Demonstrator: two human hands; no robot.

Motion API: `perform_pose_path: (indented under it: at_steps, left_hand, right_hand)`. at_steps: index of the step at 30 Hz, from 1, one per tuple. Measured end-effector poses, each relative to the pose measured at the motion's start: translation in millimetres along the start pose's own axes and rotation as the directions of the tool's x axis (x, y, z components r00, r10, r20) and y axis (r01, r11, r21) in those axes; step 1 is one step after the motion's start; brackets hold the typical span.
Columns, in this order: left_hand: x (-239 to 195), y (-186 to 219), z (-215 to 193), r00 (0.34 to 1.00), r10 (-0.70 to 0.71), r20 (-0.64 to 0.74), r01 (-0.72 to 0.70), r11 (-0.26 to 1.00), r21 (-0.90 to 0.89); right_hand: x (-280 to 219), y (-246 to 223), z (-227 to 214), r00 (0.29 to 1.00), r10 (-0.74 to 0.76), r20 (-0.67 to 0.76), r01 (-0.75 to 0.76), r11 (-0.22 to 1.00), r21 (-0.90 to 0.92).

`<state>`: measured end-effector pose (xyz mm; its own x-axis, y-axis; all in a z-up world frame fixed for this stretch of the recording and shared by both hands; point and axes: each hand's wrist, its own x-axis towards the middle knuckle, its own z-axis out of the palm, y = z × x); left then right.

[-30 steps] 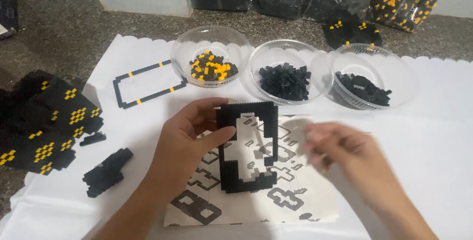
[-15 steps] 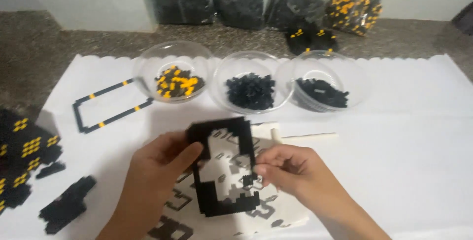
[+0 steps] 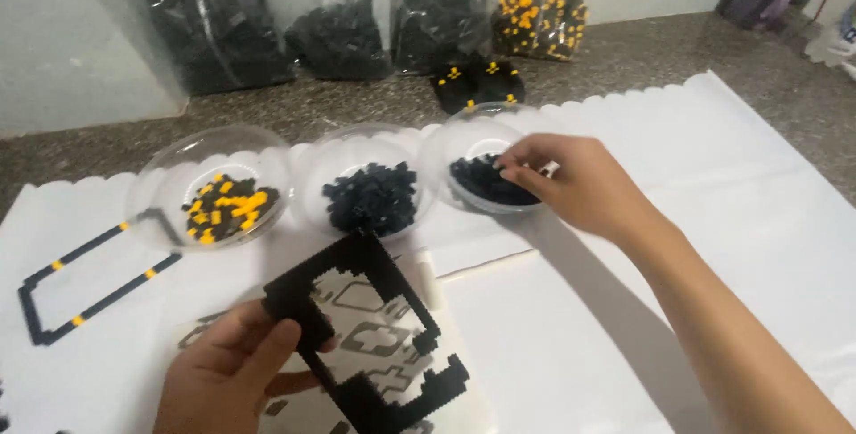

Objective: Assembling a pixel-art structure using small interlocking plastic blocks and a small mallet to tap them into place.

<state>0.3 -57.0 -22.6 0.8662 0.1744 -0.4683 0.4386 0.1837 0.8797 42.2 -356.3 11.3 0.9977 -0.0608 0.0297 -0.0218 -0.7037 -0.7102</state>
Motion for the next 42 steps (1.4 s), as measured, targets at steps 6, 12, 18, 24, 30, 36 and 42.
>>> perform_pose_path:
  at_steps: [6, 12, 18, 24, 30, 36, 42]
  left_hand:
    - [8, -11, 8, 0.999, 0.028, -0.021, -0.030, 0.997, -0.069]
    - [27, -38, -17, 0.999, 0.030, -0.014, -0.030, 0.999, -0.014]
    - [27, -15, -16, 0.994, -0.002, -0.113, -0.013, 0.991, -0.135]
    - [37, -43, -27, 0.989, 0.092, -0.111, -0.115, 0.968, -0.224]
    - [17, 12, 9, 0.987, 0.096, -0.131, -0.125, 0.965, -0.230]
    - [25, -3, 1, 0.987, 0.089, -0.134, -0.118, 0.965, -0.233]
    - [19, 13, 6, 0.987, 0.089, -0.135, -0.120, 0.962, -0.245]
  right_hand:
    - [57, 24, 3, 0.985, -0.076, 0.158, 0.130, 0.920, -0.369]
    - [53, 13, -1, 0.977, 0.016, 0.214, 0.063, 0.933, -0.355]
    - [57, 16, -8, 0.971, 0.033, 0.235, 0.048, 0.943, -0.330]
    - [55, 13, -17, 0.973, 0.056, 0.223, 0.012, 0.957, -0.290]
    - [53, 14, -23, 0.971, 0.051, 0.234, 0.025, 0.950, -0.311]
    - [51, 15, -16, 0.969, 0.070, 0.237, 0.017, 0.939, -0.344]
    - [56, 21, -2, 0.969, 0.079, 0.234, 0.017, 0.924, -0.383]
